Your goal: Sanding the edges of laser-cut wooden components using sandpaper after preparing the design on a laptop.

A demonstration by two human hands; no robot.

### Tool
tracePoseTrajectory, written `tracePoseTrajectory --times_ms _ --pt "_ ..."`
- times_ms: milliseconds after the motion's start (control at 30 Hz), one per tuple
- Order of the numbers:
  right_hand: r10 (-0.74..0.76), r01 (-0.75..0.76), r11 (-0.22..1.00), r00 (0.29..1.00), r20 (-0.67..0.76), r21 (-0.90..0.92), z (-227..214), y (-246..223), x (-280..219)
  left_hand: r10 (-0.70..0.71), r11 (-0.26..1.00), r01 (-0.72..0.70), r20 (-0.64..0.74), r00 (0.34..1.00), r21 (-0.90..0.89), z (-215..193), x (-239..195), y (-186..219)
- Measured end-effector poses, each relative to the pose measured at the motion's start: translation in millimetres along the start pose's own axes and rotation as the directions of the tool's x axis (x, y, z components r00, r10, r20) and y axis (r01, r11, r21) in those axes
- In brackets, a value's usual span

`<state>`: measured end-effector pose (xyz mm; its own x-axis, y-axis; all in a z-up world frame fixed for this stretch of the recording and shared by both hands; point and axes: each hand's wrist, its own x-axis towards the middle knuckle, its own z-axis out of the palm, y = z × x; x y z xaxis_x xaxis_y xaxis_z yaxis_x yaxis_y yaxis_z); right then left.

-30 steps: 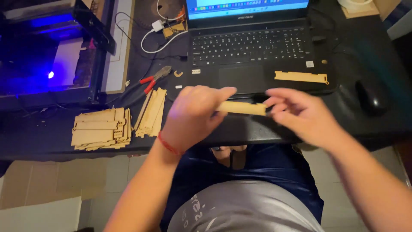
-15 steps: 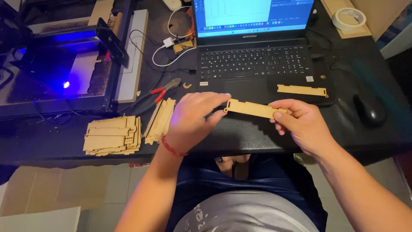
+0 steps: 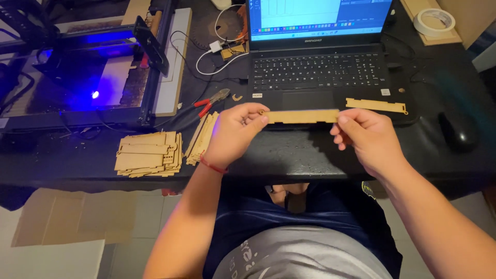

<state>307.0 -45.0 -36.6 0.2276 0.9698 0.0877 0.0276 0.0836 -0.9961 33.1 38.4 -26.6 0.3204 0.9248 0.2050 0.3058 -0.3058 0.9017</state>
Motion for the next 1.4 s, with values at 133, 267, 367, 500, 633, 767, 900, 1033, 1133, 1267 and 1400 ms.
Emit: tracePoseTrajectory --times_ms 133,267,367,500,633,767,900,1033,1133,1267,1400 --pt "0.015 -0.016 1.0 0.999 -0.032 -0.023 7 -1 6 -0.196 0.978 0.194 -0.018 0.98 -0.073 -9 12 -11" --pt "-0.108 0.009 0.808 0.985 -0.133 -0.589 -27 -3 17 -0.447 0.891 0.447 -0.021 0.894 0.078 -28 21 6" --pt "-0.405 0.273 0.543 0.914 0.037 -0.794 -83 22 29 -0.399 0.903 0.402 -0.048 0.916 0.151 -28 34 -34" --pt "-0.447 0.27 0.462 0.894 0.041 -0.845 -124 29 28 -0.499 0.849 0.491 -0.008 0.867 0.195 -30 35 -18" --pt "-0.385 0.186 0.457 0.923 -0.005 -0.87 -143 31 20 -0.489 0.855 0.48 -0.001 0.872 0.195 -28 40 -29" --pt "-0.341 0.166 0.454 0.94 0.001 -0.875 -160 47 19 -0.451 0.862 0.433 0.006 0.893 0.265 -26 46 -32" --pt "-0.381 0.228 0.403 0.922 0.064 -0.886 -162 55 24 -0.503 0.801 0.471 -0.01 0.864 0.369 -25 53 -35" --pt "-0.397 0.311 0.4 0.907 0.142 -0.862 -163 56 32 -0.287 0.844 0.264 -0.022 0.958 0.467 -24 61 -77" --pt "-0.353 0.291 0.443 0.926 0.133 -0.848 -161 47 35 -0.282 0.826 0.257 -0.026 0.959 0.502 -21 58 -61" --pt "-0.307 0.242 0.552 0.949 0.076 -0.798 -141 24 30 -0.396 0.751 0.393 -0.113 0.911 0.53 -27 48 -38" --pt "-0.209 0.167 0.596 0.977 0.049 -0.785 -146 21 39 -0.351 0.742 0.399 -0.195 0.916 0.538 -36 26 -6"
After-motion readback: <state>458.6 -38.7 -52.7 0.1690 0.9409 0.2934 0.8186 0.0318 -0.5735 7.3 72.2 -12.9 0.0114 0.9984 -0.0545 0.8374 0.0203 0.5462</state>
